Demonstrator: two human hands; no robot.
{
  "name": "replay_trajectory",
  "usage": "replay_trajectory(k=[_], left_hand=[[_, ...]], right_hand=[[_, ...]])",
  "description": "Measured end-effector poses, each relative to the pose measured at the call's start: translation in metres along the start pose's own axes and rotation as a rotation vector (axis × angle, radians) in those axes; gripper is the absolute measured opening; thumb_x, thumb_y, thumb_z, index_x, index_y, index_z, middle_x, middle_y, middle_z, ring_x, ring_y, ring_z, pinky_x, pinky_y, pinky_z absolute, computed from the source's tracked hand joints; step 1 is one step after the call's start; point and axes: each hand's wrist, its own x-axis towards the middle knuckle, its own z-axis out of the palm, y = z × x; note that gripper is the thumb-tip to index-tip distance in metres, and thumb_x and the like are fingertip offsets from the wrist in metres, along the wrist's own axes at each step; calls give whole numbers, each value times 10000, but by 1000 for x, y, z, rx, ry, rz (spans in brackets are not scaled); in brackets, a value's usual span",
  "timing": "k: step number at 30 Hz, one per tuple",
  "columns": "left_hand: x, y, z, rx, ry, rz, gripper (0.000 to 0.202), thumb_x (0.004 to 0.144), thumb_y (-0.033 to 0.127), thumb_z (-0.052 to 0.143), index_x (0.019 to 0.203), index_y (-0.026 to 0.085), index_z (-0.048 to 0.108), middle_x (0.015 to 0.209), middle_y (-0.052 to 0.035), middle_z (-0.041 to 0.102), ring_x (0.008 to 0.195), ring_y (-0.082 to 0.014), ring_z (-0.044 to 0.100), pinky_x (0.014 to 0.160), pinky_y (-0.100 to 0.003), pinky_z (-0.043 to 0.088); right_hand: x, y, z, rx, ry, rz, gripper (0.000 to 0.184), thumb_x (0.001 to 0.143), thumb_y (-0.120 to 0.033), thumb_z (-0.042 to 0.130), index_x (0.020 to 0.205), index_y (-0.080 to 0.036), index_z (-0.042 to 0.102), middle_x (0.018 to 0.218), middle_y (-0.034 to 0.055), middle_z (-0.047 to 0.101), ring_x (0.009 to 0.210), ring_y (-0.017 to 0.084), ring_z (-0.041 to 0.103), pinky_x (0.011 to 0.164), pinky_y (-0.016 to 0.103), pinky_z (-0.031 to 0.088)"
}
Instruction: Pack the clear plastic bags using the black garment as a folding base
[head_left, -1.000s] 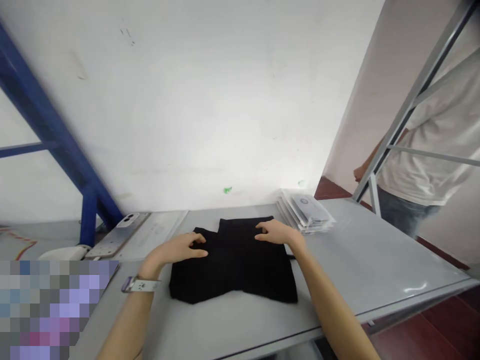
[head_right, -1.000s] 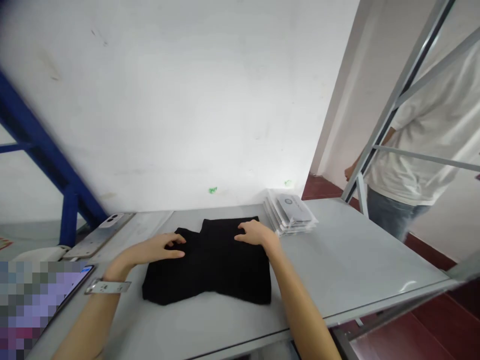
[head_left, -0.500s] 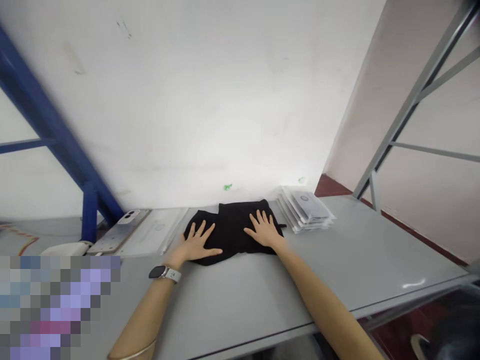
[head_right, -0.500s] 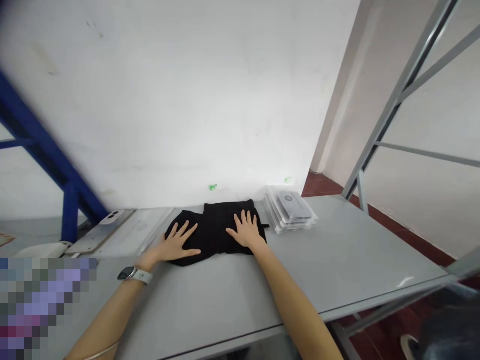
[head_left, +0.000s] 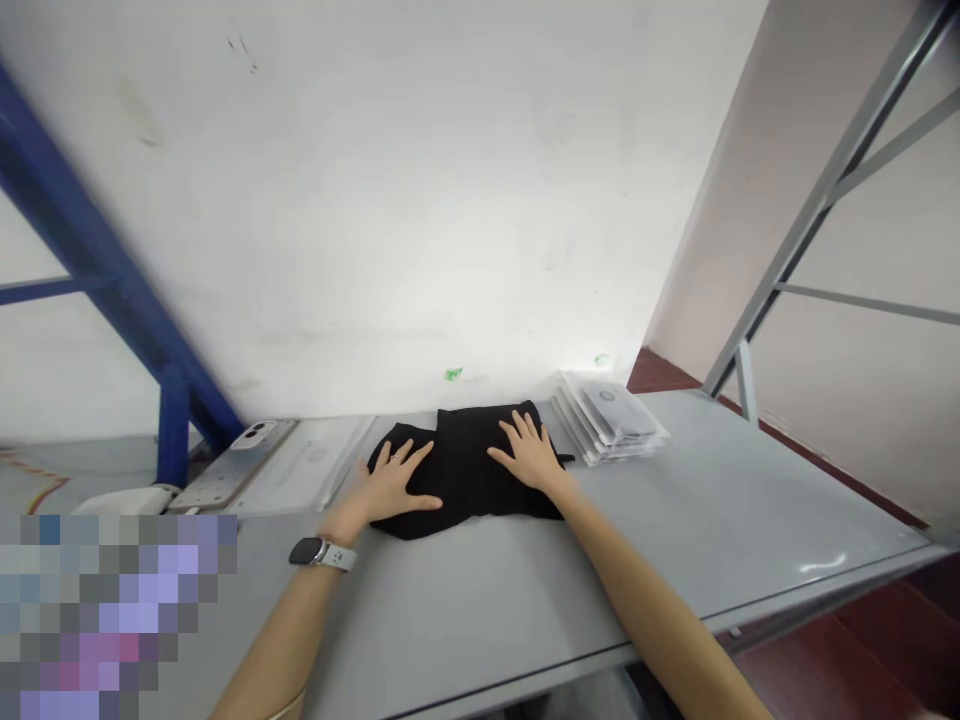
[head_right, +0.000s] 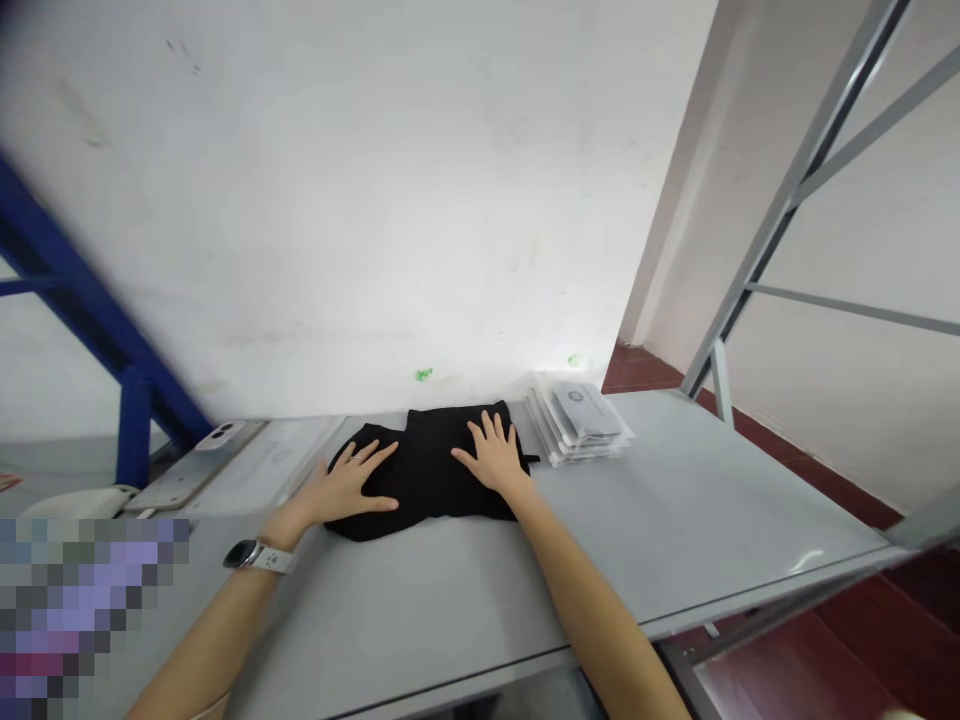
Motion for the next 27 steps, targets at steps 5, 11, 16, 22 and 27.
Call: replay_trajectory(k=[5,11,16,22,27], left_hand=[[0,5,1,-27,6,23,910,700,729,543,1484,373,246,1598,-63,102,1426,-462,-14,1064,-715,87],[-1,6,2,-48,-79,3,955,643,715,610,1473,396,260,1599,-63,73,1399,-517,12,1036,-734,140],[0,4,4,-45,-80,-2,949,664,736,578,1480,397,231,1599,-57,47,1399,-514,-17,1034,-740,123],[2,4,7,-91,-47,-24,835,786,783,340,1496,386,155,1593,-28,68,1416,-458,-28,1061,-722,79],[2,6,5,-104,18,-43,717,887,680,210,1512,345,102,1591,-31,86,1437,-389,-50,1088,-688,32]], right_hand=[[9,8,10,-23,-63,12,704,951,-623,183,1512,-201,234,1590,95,127,1463,284,58,1161,476,77],[12,15,10,-10,-53,3,620,955,-596,245,1473,-263,323,1593,65,141,1463,271,70,1159,430,96],[14,14,13,-7,-64,27,674,944,-640,213,1498,-261,270,1592,99,125,1459,288,85,1156,428,110],[12,16,-3,-38,99,32,636,978,-493,264,1525,-181,169,1584,138,135,1460,276,95,1159,448,102],[3,45,-39,-148,453,202,614,842,-113,405,1447,-60,314,1542,213,228,1439,320,155,1142,497,93]])
